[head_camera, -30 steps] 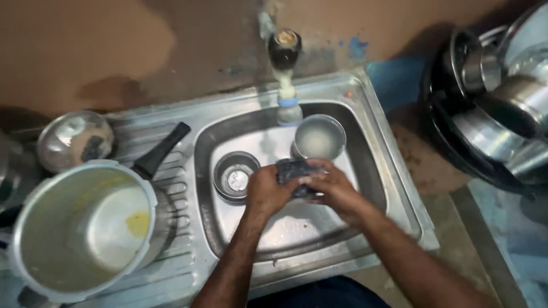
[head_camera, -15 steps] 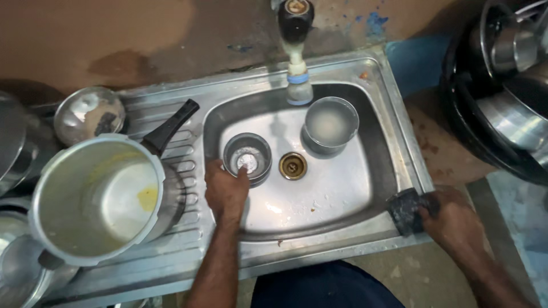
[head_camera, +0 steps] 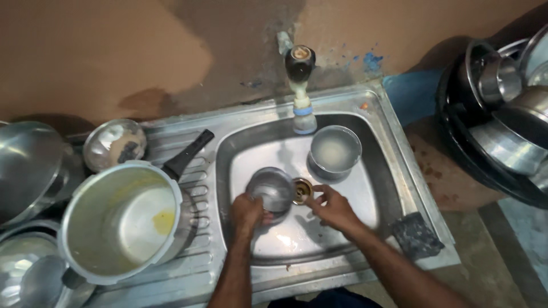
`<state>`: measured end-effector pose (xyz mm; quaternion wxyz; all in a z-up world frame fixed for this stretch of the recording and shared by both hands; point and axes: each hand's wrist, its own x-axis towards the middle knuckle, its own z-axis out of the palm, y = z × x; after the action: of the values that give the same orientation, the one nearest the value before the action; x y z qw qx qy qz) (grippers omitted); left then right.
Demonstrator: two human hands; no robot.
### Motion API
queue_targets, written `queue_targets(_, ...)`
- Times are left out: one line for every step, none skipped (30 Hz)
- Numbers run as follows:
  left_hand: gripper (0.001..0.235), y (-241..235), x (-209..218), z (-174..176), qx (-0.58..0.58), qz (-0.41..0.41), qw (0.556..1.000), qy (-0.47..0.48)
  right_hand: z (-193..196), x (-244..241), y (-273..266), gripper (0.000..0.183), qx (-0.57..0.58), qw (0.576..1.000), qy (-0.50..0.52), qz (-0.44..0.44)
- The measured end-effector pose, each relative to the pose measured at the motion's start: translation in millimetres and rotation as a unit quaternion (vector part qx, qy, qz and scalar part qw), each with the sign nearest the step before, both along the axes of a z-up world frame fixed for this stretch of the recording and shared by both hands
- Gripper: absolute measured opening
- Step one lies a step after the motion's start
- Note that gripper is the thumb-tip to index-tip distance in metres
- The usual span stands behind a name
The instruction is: The person washes several stainless steel bowls and cups in a kitchen sink using a scrubbing pad and running water. After rinsing, the person places the cleaned items into a black plastic basket on the floor.
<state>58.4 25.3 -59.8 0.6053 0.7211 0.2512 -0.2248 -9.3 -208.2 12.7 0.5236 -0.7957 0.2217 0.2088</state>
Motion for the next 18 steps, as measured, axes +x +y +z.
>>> queue_targets(0.027, 0, -4, 6, -0.045, -0.013, 0.999, 0.013, 7, 4, 12, 0.067, -0.016, 0.999, 0.035, -0.003)
queue_targets(0.031, -2, -7, 15, -0.091, -0.027, 0.995, 0.023, 15, 9, 19, 0.074, -0.034, 0.997, 0.067, -0.007)
queue_targets(0.027, -6, -10, 26, -0.102, -0.044, 0.993, 0.027, 21, 11, 22, 0.072, -0.017, 0.998, 0.055, -0.030)
queue_targets(0.024, -10, -14, 38, -0.112, -0.059, 0.991, 0.030, 25, 11, 23, 0.072, 0.001, 0.998, 0.042, -0.051)
queue_targets(0.021, -13, -15, 52, -0.122, -0.075, 0.989, 0.033, 26, 11, 22, 0.073, 0.020, 0.997, 0.030, -0.072)
queue_targets(0.025, -15, -15, 68, -0.048, -0.134, 0.990, 0.016, 25, 12, 19, 0.069, 0.066, 0.992, 0.016, -0.103)
queue_targets(0.029, -17, -13, 85, 0.027, -0.192, 0.981, -0.001, 23, 15, 13, 0.066, 0.112, 0.985, 0.003, -0.132)
queue_targets(0.034, -23, -8, 102, 0.102, -0.251, 0.962, -0.016, 20, 14, 5, 0.063, 0.158, 0.973, -0.008, -0.167)
queue_targets(0.028, -32, 1, 122, 0.225, -0.215, 0.946, -0.089, 17, 15, -3, 0.062, 0.170, 0.969, -0.007, -0.181)
queue_targets(0.023, -42, 15, 143, 0.343, -0.175, 0.909, -0.160, 15, 16, -11, 0.062, 0.182, 0.963, -0.003, -0.196)
queue_targets(0.029, -47, 28, 165, 0.273, -0.108, 0.930, -0.222, 13, 18, -18, 0.062, 0.195, 0.958, 0.000, -0.212)
queue_targets(0.039, -54, 40, 187, 0.226, -0.056, 0.864, -0.445, 11, 17, -23, 0.062, 0.196, 0.957, -0.009, -0.215)
queue_targets(0.047, -59, 57, 208, 0.167, -0.084, 0.807, -0.560, 11, 17, -27, 0.062, 0.197, 0.956, -0.018, -0.217)
queue_targets(0.059, -70, 74, 228, 0.136, -0.106, 0.771, -0.613, 11, 17, -28, 0.062, 0.198, 0.955, -0.025, -0.219)
queue_targets(0.062, -79, 90, 245, 0.118, -0.125, 0.736, -0.655, 12, 18, -27, 0.062, 0.196, 0.956, -0.029, -0.217)
queue_targets(0.065, -87, 101, 259, 0.099, -0.145, 0.698, -0.694, 14, 18, -26, 0.062, 0.195, 0.956, -0.033, -0.215)
queue_targets(0.059, -95, 110, 271, 0.113, -0.159, 0.724, -0.662, 15, 20, -23, 0.063, 0.194, 0.957, -0.037, -0.212)
queue_targets(0.053, -101, 116, 278, 0.127, -0.174, 0.749, -0.627, 17, 18, -21, 0.062, 0.200, 0.955, -0.039, -0.216)
